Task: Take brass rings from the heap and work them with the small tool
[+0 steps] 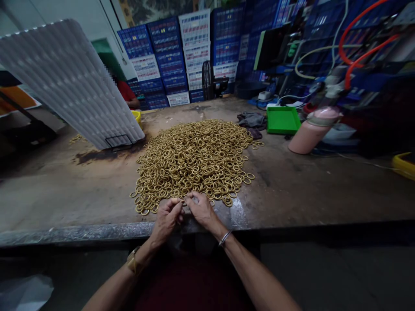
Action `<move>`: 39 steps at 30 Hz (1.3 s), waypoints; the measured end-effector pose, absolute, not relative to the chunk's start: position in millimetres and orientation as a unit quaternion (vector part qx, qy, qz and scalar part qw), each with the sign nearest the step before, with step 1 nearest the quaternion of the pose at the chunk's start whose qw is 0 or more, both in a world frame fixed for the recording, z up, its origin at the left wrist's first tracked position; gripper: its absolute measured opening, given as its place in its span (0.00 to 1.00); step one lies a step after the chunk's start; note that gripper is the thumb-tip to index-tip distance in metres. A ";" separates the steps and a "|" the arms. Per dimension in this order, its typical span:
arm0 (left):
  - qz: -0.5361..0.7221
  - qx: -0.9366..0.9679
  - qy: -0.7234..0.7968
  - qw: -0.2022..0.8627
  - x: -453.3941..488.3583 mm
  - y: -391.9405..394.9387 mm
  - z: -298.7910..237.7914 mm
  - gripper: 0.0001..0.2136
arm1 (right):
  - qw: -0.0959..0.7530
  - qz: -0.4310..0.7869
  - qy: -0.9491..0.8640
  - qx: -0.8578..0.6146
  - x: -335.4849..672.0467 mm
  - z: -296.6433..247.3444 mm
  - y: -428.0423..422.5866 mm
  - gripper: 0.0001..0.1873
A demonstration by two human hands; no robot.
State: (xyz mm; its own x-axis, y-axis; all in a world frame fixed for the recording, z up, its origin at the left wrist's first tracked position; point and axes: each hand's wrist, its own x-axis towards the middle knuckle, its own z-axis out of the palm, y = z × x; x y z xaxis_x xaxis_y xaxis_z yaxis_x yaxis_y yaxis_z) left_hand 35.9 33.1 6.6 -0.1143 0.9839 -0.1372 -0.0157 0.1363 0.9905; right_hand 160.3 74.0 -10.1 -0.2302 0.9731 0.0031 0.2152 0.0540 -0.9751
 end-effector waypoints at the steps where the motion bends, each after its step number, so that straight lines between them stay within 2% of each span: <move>1: 0.499 0.431 0.556 0.507 36.3 31.8 6.9 0.14 | 0.377 0.522 -0.596 -0.479 160.1 -10.7 72.8 0.14; 5: 0.490 0.419 0.539 0.541 35.5 25.2 9.3 0.15 | 0.352 0.617 -0.541 -0.450 158.9 -9.8 68.3 0.16; 11: 0.475 0.374 0.492 0.626 32.6 16.5 12.0 0.14 | 0.364 0.577 -0.565 -0.464 158.1 0.8 65.2 0.12; 17: 0.483 0.338 0.459 0.665 30.2 12.7 9.1 0.13 | 0.360 0.567 -0.586 -0.453 158.2 -1.5 65.2 0.11; 22: 0.499 0.325 0.459 0.660 30.6 12.1 14.7 0.14 | 0.370 0.440 -0.646 -0.501 161.0 -10.5 64.8 0.10; 26: 0.494 0.357 0.494 0.619 31.5 13.5 18.4 0.14 | 0.309 0.337 -0.765 -0.454 164.3 -13.8 56.1 0.09; 34: 0.489 0.403 0.537 0.557 32.0 16.3 12.4 0.14 | 0.237 0.276 -0.810 -0.460 162.3 -16.5 51.6 0.11; 39: 0.473 0.423 0.518 0.574 33.0 7.6 21.7 0.14 | 0.173 0.234 -0.804 -0.519 164.2 -14.1 58.3 0.12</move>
State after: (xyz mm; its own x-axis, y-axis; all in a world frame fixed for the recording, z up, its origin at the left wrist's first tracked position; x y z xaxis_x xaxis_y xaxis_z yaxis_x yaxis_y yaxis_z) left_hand 33.0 7.6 21.7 0.0151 0.9809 -0.1942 -0.1053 0.1947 0.9752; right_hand 164.2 58.3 -14.1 -0.4014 0.9152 0.0354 0.7534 0.3519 -0.5555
